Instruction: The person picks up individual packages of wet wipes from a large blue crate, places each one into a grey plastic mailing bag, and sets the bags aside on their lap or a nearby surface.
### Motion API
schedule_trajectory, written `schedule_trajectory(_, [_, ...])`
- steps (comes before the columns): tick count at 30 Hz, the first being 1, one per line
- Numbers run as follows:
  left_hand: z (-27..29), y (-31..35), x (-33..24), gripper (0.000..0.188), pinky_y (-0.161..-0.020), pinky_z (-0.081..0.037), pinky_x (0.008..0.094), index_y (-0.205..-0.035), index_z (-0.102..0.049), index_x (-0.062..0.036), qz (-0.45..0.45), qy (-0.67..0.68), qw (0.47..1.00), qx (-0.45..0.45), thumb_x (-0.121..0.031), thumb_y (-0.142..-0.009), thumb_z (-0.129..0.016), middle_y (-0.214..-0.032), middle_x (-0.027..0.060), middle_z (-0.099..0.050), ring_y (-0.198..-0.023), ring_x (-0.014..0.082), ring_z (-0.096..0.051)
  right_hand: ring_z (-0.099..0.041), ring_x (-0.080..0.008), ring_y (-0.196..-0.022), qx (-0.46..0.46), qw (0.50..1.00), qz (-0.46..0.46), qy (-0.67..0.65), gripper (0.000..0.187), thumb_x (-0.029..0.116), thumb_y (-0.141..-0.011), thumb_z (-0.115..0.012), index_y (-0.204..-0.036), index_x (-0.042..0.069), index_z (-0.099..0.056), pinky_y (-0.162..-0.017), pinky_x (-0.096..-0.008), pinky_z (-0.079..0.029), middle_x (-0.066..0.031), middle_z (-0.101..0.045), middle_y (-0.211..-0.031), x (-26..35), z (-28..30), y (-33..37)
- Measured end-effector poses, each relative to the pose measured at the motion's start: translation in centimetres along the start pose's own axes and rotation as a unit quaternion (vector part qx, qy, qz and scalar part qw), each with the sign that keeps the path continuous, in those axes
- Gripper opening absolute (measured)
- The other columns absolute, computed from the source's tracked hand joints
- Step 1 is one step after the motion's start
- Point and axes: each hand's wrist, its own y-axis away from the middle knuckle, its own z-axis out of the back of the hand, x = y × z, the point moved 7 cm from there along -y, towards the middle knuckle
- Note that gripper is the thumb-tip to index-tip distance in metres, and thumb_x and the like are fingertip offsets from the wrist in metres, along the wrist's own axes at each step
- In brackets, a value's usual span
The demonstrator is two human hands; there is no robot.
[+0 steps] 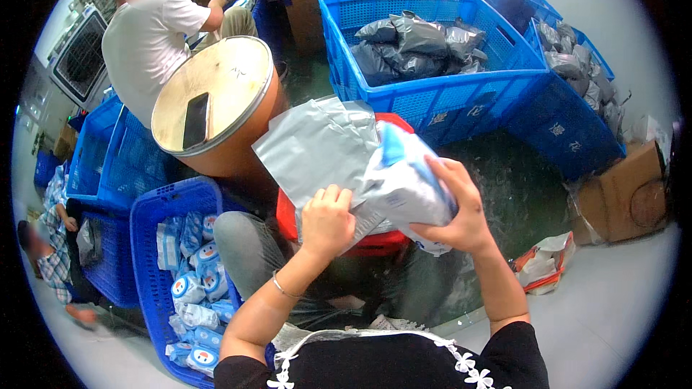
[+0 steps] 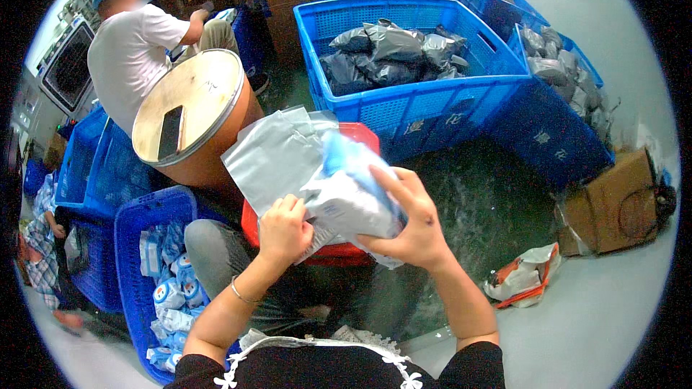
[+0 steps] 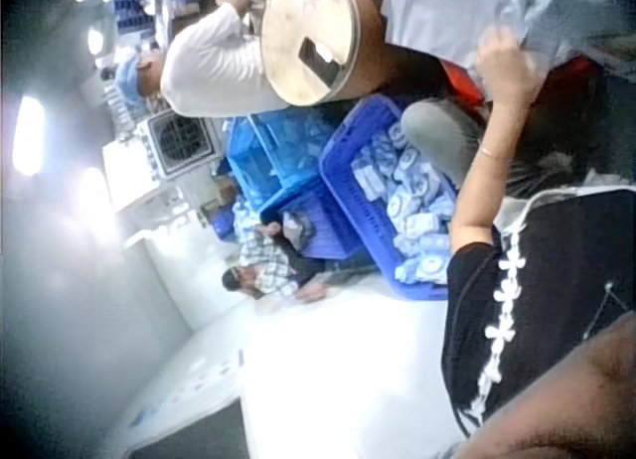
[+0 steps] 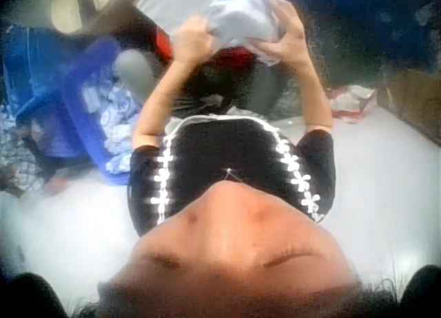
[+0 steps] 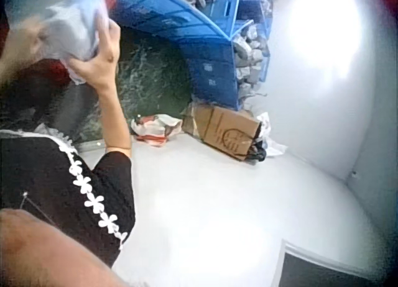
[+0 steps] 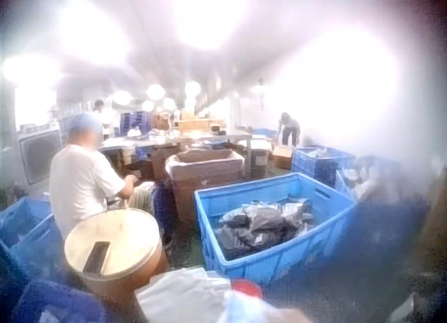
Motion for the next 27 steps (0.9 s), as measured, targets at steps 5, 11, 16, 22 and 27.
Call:
schedule_trajectory(5, [2.2, -0.4, 2.9, 0.007, -0.062, -0.051, 0.0391, -0.082, -0.062, -0.0049, 0.126, 0.17, 0.975, -0.072, -0.012, -0.082, -0.065, -0.081, 0.0103, -0.06, -0.072, 0.0291, -0.064, -0.056, -0.0365, -0.112, 0.135, 0.977, 0.098, 0.136, 0.078, 0.026, -0.052, -0.085, -0.128, 0.027, -0.065, -0.096, -0.0464, -0.043, -0.0191, -0.054, -0.126, 1.3, -3.1, 0.1])
schedule_trajectory(11, [4.9, -0.4, 0.4, 0.01, -0.06, -0.049, 0.0366, -0.084, -0.063, -0.0025, -0.015, 0.115, 0.982, -0.151, -0.002, -0.076, -0.069, -0.078, 0.0108, -0.059, -0.068, 0.0285, -0.061, -0.059, -0.0354, -0.103, 0.215, 0.953, 0.068, 0.201, 0.079, 0.039, -0.059, -0.082, -0.133, 0.028, -0.059, -0.088, -0.045, -0.046, -0.0181, -0.056, -0.117, 0.2, -5.4, -0.2])
schedule_trajectory(16, [6.0, 1.2, 1.3, 0.012, -0.06, -0.049, 0.0354, -0.081, -0.063, -0.0022, 0.017, 0.111, 0.983, -0.146, 0.002, -0.072, -0.069, -0.075, 0.0122, -0.059, -0.067, 0.0284, -0.061, -0.065, -0.0368, -0.091, 0.165, 0.964, -0.043, 0.204, 0.069, 0.043, -0.066, -0.078, -0.128, 0.016, -0.062, -0.079, -0.0437, -0.052, -0.0216, -0.061, -0.103, 0.2, -5.6, -0.5])
schedule_trajectory(22, [6.0, 1.4, -2.2, 0.015, -0.064, -0.051, 0.0391, -0.085, -0.063, -0.0023, -0.103, 0.17, 0.969, -0.146, 0.001, -0.071, -0.069, -0.082, 0.0114, -0.061, -0.073, 0.0306, -0.061, -0.063, -0.0391, -0.087, 0.151, 0.96, -0.118, 0.206, 0.086, 0.049, -0.065, -0.078, -0.14, 0.022, -0.046, -0.072, -0.0462, -0.053, -0.0236, -0.058, -0.103, 0.2, -6.2, 0.0])
schedule_trajectory(27, [3.8, 4.0, -3.6, 0.023, -0.069, -0.051, 0.0409, -0.09, -0.064, -0.0034, -0.196, 0.129, 0.962, -0.142, -0.002, -0.068, -0.07, -0.084, 0.0091, -0.059, -0.077, 0.0301, -0.06, -0.061, -0.0411, -0.087, 0.167, 0.945, -0.087, 0.269, 0.089, 0.048, -0.064, -0.079, -0.145, 0.03, -0.044, -0.071, -0.0471, -0.053, -0.0242, -0.054, -0.1, 0.4, -6.6, 0.4])
